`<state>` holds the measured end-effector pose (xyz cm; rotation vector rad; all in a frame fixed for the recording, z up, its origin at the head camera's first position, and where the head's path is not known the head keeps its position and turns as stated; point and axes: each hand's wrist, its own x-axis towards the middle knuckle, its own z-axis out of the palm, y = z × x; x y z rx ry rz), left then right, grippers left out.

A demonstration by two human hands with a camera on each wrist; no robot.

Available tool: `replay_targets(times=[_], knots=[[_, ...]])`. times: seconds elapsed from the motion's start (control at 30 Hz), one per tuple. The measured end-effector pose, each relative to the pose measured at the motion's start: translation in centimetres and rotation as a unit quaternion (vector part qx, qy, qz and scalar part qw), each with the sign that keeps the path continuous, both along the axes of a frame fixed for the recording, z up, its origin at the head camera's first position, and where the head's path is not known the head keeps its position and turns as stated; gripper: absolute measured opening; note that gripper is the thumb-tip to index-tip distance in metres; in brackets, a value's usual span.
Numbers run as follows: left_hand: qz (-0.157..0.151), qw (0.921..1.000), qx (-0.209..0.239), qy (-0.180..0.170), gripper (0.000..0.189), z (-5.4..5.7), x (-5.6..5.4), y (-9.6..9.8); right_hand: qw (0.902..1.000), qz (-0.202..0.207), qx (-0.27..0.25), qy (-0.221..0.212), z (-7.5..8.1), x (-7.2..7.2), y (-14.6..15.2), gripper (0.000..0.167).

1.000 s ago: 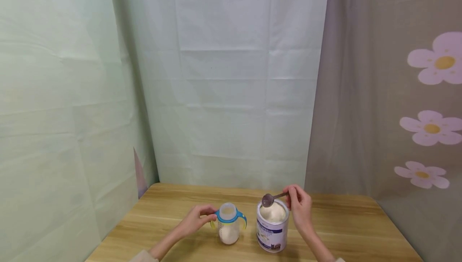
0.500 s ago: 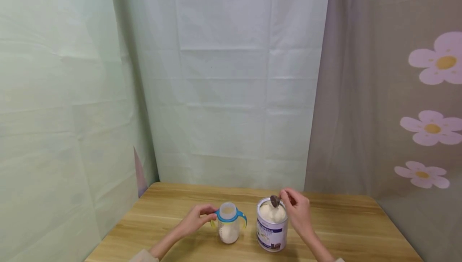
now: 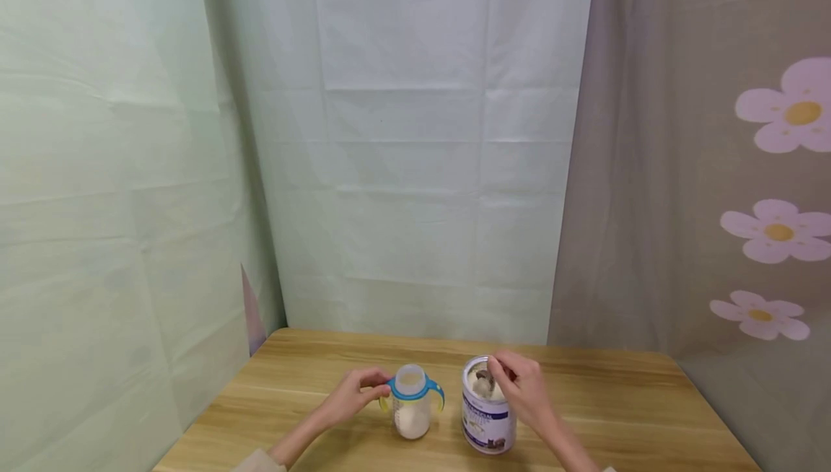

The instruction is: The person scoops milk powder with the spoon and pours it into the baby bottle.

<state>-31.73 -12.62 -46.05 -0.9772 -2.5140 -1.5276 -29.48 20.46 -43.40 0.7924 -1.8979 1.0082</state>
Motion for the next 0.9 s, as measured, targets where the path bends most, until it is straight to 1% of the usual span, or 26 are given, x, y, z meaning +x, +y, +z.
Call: replay_targets(times=[0.07, 0.17, 0.23, 0.3, 0.37, 0.4, 0.47, 0.57, 0.67, 0.83, 0.9], knots=[[0.001, 1.0000, 0.000, -0.002, 0.014, 0.0, 0.0, 0.0, 0.9997, 0.001, -0.008, -0.021, 0.0, 0.1, -0.2, 0.031], [0.000, 1.0000, 0.000, -0.004, 0.015, 0.0, -0.1, 0.0, 0.9959, -0.002, -0.038, -0.082, 0.0, 0.5, -0.5, 0.032], [0.000, 1.0000, 0.001, -0.005, 0.015, 0.0, -0.1, -0.1, 0.9879, 0.003, -0.073, -0.137, 0.2, 0.8, -0.6, 0.032], [0.001, 1.0000, 0.000, -0.003, 0.015, -0.1, -0.1, -0.1, 0.9748, 0.007, -0.118, -0.189, 0.4, 0.8, -0.5, 0.031], [0.003, 1.0000, -0.001, -0.001, 0.014, 0.0, -0.1, -0.1, 0.9565, 0.008, -0.167, -0.239, 0.4, 0.6, -0.3, 0.032], [0.004, 1.0000, -0.001, -0.001, 0.014, 0.0, 0.0, -0.1, 0.9452, 0.008, -0.192, -0.264, 0.4, 0.4, 0.0, 0.033], [0.006, 1.0000, -0.003, 0.001, 0.014, 0.0, 0.0, -0.1, 0.9204, -0.002, -0.237, -0.311, 0.2, -0.1, 0.5, 0.036], [0.008, 1.0000, -0.002, 0.000, 0.014, 0.1, 0.0, 0.0, 0.8833, -0.015, -0.287, -0.370, -0.1, -0.8, 1.4, 0.039], [0.007, 1.0000, -0.001, -0.001, 0.014, 0.1, 0.0, 0.0, 0.8528, -0.010, -0.326, -0.408, -0.2, -1.1, 2.2, 0.040], [0.003, 1.0000, 0.002, -0.004, 0.014, 0.1, 0.0, 0.1, 0.8055, 0.027, -0.386, -0.449, -0.4, -1.2, 2.9, 0.041], [0.005, 1.0000, 0.000, -0.001, 0.014, 0.1, 0.0, 0.1, 0.7914, 0.049, -0.401, -0.459, -0.7, -1.2, 3.2, 0.042]])
